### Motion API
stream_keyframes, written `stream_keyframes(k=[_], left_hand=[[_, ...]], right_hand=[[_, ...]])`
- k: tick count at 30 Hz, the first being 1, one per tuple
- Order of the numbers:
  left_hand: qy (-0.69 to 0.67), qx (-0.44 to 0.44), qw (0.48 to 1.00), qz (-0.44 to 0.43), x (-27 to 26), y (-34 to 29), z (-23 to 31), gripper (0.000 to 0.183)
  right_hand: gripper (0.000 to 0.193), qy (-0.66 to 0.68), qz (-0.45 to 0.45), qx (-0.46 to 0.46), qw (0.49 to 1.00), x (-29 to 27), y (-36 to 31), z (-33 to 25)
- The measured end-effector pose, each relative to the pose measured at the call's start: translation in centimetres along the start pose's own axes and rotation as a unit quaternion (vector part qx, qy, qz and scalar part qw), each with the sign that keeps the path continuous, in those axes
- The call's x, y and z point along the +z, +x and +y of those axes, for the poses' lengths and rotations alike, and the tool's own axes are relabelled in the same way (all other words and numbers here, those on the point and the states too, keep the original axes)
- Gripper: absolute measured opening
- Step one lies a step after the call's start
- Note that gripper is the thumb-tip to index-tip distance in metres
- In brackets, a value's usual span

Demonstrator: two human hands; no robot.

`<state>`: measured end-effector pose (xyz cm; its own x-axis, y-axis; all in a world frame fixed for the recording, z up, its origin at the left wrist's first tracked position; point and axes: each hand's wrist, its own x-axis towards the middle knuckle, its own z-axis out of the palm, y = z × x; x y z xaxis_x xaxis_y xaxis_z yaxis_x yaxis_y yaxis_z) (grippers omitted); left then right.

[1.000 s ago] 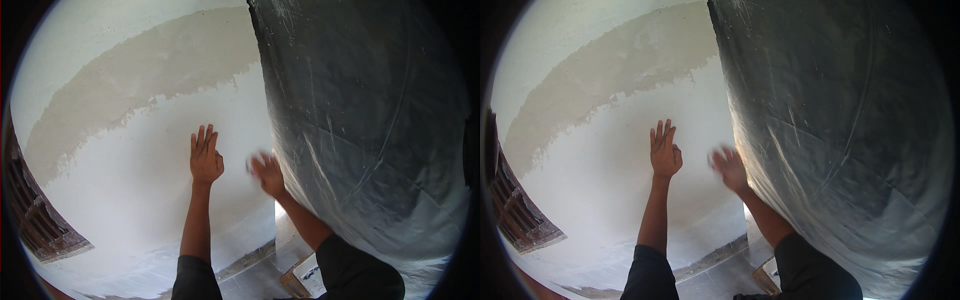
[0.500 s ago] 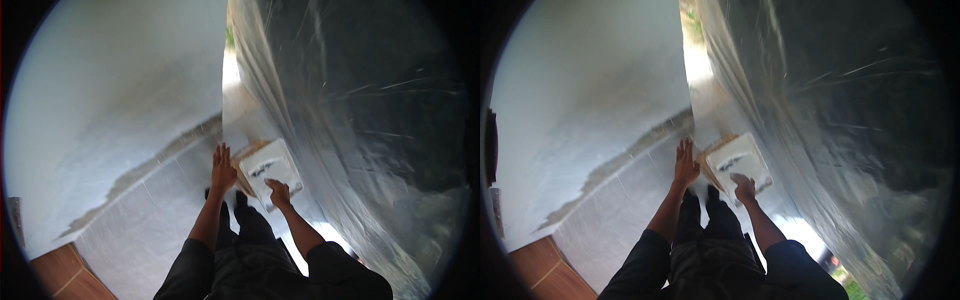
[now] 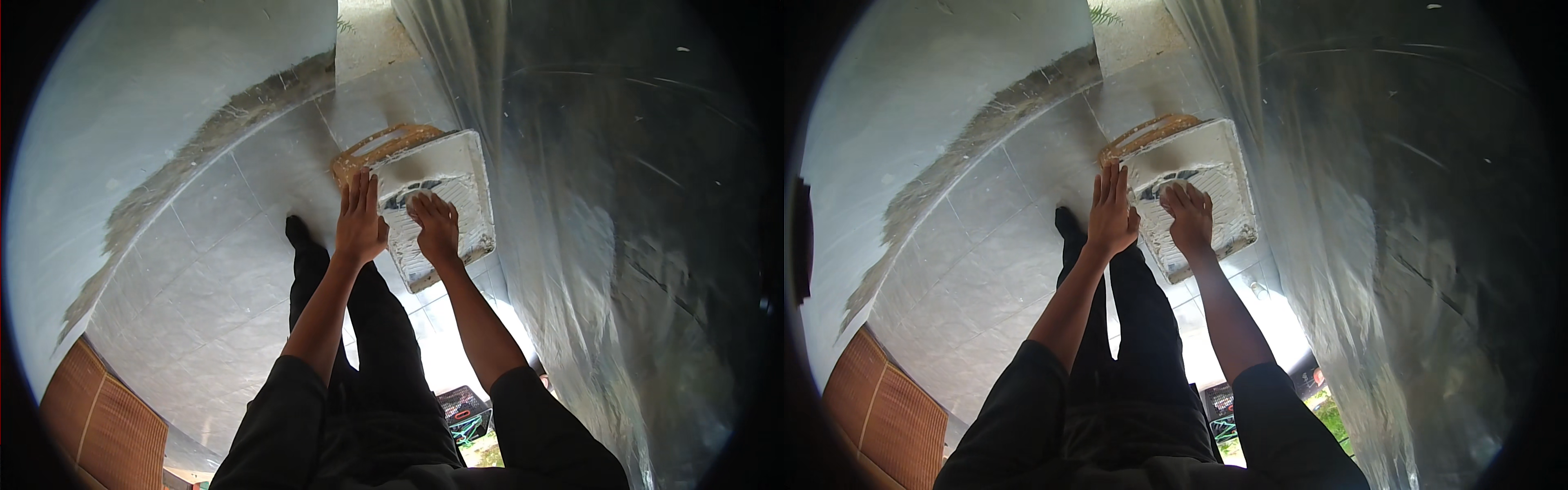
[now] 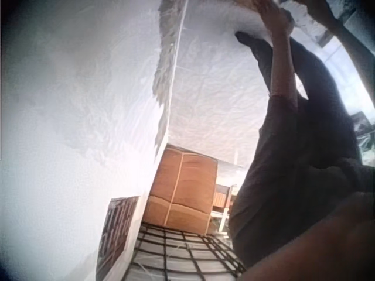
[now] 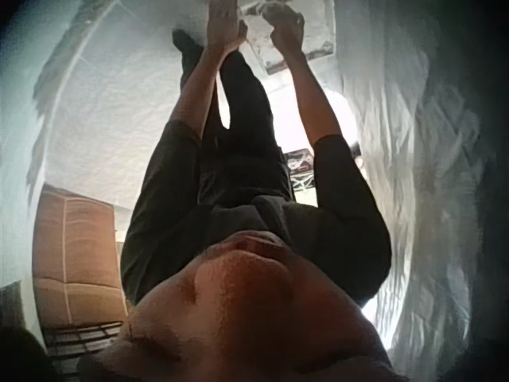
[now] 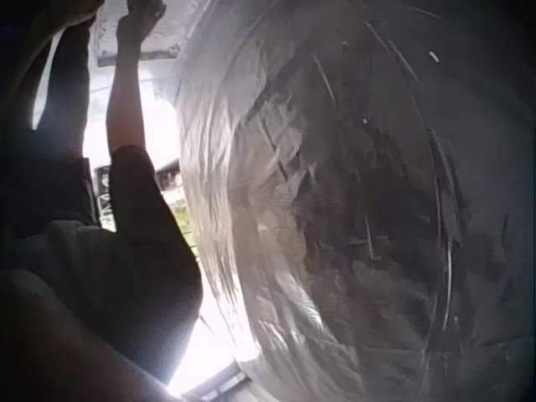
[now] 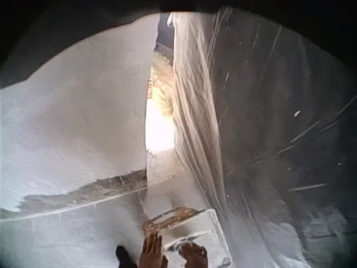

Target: The person applies putty to a wall using a putty knife, scooping the putty from a plastic tray.

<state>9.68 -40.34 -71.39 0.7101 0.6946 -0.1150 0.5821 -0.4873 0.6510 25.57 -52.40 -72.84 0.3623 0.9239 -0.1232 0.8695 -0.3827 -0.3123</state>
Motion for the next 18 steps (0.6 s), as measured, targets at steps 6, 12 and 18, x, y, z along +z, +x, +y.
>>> stream_keyframes(k=[6,12,18], left_hand=[[-0.006,0.004,1.0,0.017,0.5,0.3,-0.3,0.081],[-0.021,0.007,1.0,0.003,0.0,0.4,-0.2,0.085],[-0.022,-0.01,1.0,-0.002,0.0,0.1,-0.5,0.085]], right_hand=[[0.042,-0.043,-0.012,-0.101,0.994,1.5,1.8,-0.8],[0.04,-0.047,-0.02,-0.114,0.992,1.1,-1.6,0.0],[0.039,-0.027,-0.095,-0.058,0.993,-0.4,-3.9,0.8]])
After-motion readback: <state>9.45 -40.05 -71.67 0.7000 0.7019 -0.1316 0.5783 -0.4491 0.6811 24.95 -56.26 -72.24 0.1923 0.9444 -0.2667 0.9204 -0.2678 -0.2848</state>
